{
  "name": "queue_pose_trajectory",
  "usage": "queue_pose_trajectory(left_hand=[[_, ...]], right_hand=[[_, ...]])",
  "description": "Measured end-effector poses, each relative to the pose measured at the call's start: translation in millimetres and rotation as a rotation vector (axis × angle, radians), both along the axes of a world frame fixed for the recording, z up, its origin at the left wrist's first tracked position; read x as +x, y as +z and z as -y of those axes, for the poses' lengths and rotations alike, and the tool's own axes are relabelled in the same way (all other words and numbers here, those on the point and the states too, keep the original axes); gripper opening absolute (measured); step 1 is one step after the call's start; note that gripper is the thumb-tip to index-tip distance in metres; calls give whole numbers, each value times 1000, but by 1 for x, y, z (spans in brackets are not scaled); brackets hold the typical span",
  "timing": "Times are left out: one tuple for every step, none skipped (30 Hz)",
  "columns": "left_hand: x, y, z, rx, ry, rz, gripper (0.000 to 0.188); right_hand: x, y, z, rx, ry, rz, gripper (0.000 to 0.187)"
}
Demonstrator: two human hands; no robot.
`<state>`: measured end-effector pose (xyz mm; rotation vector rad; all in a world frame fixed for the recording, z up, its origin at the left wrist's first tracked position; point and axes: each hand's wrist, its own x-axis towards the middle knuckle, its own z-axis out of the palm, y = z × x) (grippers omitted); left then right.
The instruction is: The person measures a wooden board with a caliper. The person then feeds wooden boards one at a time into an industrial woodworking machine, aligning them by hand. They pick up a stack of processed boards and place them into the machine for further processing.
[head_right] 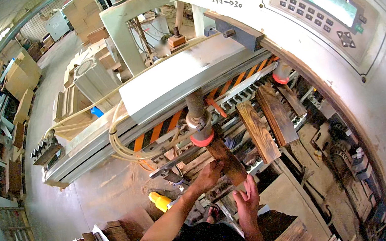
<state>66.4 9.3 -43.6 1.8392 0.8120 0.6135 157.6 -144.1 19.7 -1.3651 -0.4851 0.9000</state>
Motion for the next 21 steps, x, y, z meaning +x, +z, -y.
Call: queue_pose_trajectory(left_hand=[[-1,-1,-2,3,12,-25,37],[2,-1,-4,-29,86,-13,39],[5,-2,-8,-62,161,-1,41],[6,-3,-10,-96,240,12,42],[6,-4,-12,-85,204,4,44],[4,-5,-14,-76,171,-4,45],[-2,-7,-17,-67,149,-16,47],[-4,-8,-16,-95,163,-18,48],[-2,-10,-13,-125,183,-19,48],[0,-8,-12,-149,207,-17,49],[-4,-4,-12,-171,236,-16,50],[-2,41,-12,-266,150,12,50],[-2,29,-8,-252,222,-128,52],[0,0,-10,-257,224,-91,54],[3,-7,-8,-262,221,-26,55],[5,-10,-9,-278,219,-91,55],[7,-13,-10,-299,211,-149,56],[3,-15,-9,-295,209,-90,56],[3,-14,-9,-287,190,-24,55],[2,-12,-9,-252,202,15,55],[-1,-11,-9,-268,192,26,55]], right_hand=[[1,8,-2,7,29,-44,74],[3,16,-7,12,57,-87,76],[5,21,-12,17,86,-130,78],[8,22,-16,34,112,-139,80],[10,21,-21,51,140,-148,82],[12,21,-24,67,170,-157,84],[13,20,-27,54,205,-143,86],[16,19,-26,41,243,-129,87],[18,16,-26,27,286,-114,89],[19,11,-26,35,289,-139,92],[18,17,-26,10,275,-139,94],[23,16,-24,-24,238,-110,95],[22,16,-23,-49,239,-87,96],[21,15,-22,-49,259,-72,97],[25,10,-20,-48,262,-55,97],[33,-7,-17,-18,290,-50,97],[27,7,-20,-33,298,-29,95],[22,25,-20,-41,320,-55,83],[16,45,-22,-46,326,-71,71],[16,47,-24,-60,371,-106,79],[16,45,-24,-60,377,-81,76]])
